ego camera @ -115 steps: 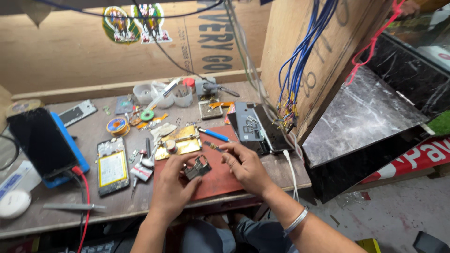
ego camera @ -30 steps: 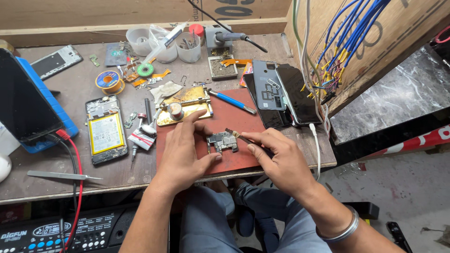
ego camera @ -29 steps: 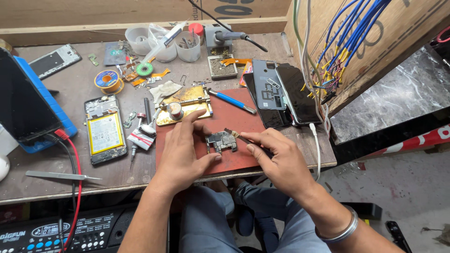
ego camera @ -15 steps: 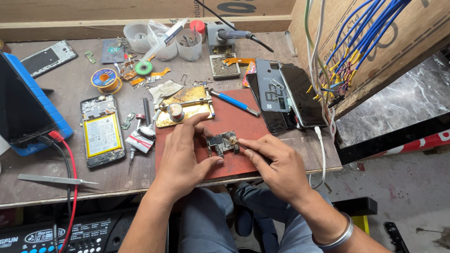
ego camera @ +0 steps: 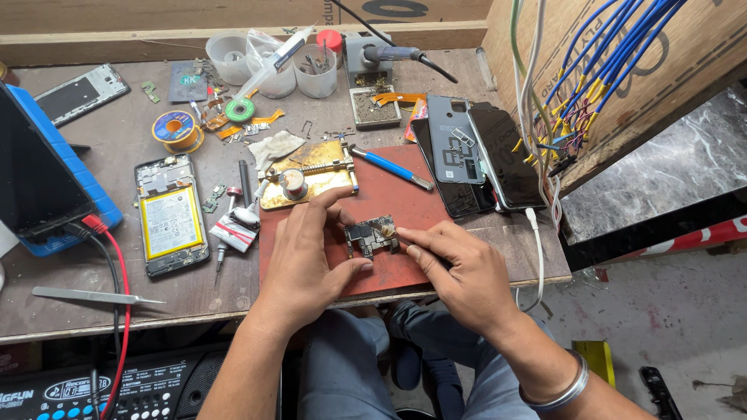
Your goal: The person works at a cluttered repair bench, handling a small circuit board and a smartphone. They use tweezers to manipulate components on the board, place the board into a vise, and adjust it with both hands. A multimeter and other tools are visible on the bench.
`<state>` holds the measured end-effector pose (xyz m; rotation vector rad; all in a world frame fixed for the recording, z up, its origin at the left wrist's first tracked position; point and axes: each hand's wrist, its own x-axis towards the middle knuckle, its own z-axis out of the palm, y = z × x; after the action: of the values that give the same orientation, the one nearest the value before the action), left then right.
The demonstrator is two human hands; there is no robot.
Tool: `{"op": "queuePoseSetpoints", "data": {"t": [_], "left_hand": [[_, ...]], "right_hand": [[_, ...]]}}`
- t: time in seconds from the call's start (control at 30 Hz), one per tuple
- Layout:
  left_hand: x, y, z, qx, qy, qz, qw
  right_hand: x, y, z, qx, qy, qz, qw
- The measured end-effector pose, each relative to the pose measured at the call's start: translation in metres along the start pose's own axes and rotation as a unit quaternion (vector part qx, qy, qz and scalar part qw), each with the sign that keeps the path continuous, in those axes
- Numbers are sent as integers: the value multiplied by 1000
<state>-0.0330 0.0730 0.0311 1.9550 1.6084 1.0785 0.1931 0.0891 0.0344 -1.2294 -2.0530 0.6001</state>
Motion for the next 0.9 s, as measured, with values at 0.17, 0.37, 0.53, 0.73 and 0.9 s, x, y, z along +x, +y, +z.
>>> {"op": "queuePoseSetpoints", "data": {"t": [0.17, 0.37, 0.53, 0.73, 0.9], "left_hand": [[0, 1, -1, 1, 2, -2, 1000], [0, 2, -1, 3, -5, -9, 1000], [0, 1, -1, 2, 3, 2, 1000], [1, 1, -1, 1, -2, -1, 1000], [0, 1, -1, -1, -3, -5, 1000]], "right_hand": [[0, 0, 0, 3, 2, -3, 1000], [0, 0, -1, 11, -2, -2, 1000], [0, 0, 0, 9, 0, -1, 1000], [2, 2, -2, 16, -11, -10, 1000], [7, 6, -7, 14, -36, -10, 999]]}}
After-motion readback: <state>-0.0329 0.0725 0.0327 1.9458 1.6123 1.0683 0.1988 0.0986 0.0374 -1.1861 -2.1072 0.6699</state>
